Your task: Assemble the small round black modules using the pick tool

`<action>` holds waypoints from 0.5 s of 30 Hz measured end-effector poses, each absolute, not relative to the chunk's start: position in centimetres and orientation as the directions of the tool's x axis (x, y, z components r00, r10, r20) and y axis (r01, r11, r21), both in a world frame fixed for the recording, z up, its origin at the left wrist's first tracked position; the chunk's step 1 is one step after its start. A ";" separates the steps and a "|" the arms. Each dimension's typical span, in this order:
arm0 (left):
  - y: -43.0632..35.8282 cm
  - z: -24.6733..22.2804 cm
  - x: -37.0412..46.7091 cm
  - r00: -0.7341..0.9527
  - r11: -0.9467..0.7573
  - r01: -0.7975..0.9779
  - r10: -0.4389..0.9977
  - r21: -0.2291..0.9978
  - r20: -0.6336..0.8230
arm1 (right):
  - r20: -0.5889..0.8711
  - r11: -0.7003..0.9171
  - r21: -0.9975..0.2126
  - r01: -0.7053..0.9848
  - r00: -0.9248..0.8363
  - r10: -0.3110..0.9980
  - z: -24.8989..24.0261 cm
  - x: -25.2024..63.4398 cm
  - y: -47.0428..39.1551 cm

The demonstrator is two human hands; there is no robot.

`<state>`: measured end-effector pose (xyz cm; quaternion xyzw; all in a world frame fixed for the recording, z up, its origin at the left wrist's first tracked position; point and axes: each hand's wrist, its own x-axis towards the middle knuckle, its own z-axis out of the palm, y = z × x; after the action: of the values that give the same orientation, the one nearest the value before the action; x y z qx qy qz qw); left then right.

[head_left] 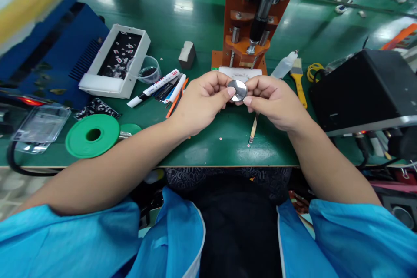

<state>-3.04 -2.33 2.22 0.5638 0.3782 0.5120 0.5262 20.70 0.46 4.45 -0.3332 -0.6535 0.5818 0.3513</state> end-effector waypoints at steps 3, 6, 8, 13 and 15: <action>-2.3 2.3 -3.0 0.202 -0.169 -0.145 0.959 0.975 0.196 | 0.073 0.087 -0.996 0.002 -0.526 0.848 4.5 20.5 0.5; -2.2 2.4 -3.0 0.216 -0.169 -0.149 0.956 0.974 0.199 | 0.056 0.059 -0.998 -0.011 -0.522 0.851 4.6 20.4 0.4; -2.3 2.5 -3.1 0.219 -0.175 -0.140 0.954 0.975 0.203 | 0.044 0.049 -0.999 -0.004 -0.525 0.850 4.8 20.4 0.4; -2.6 2.3 -3.2 0.225 -0.203 -0.109 0.949 0.973 0.222 | 0.045 0.062 -0.998 0.013 -0.537 0.843 5.1 20.7 0.4; -2.6 2.2 -3.2 0.233 -0.211 -0.092 0.946 0.973 0.227 | 0.064 0.075 -0.997 0.000 -0.544 0.837 5.1 20.8 0.5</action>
<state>-3.18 -2.61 2.24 0.5929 0.3598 0.5038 0.5150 20.82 0.51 5.05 -0.3246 -0.6442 0.5974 0.3504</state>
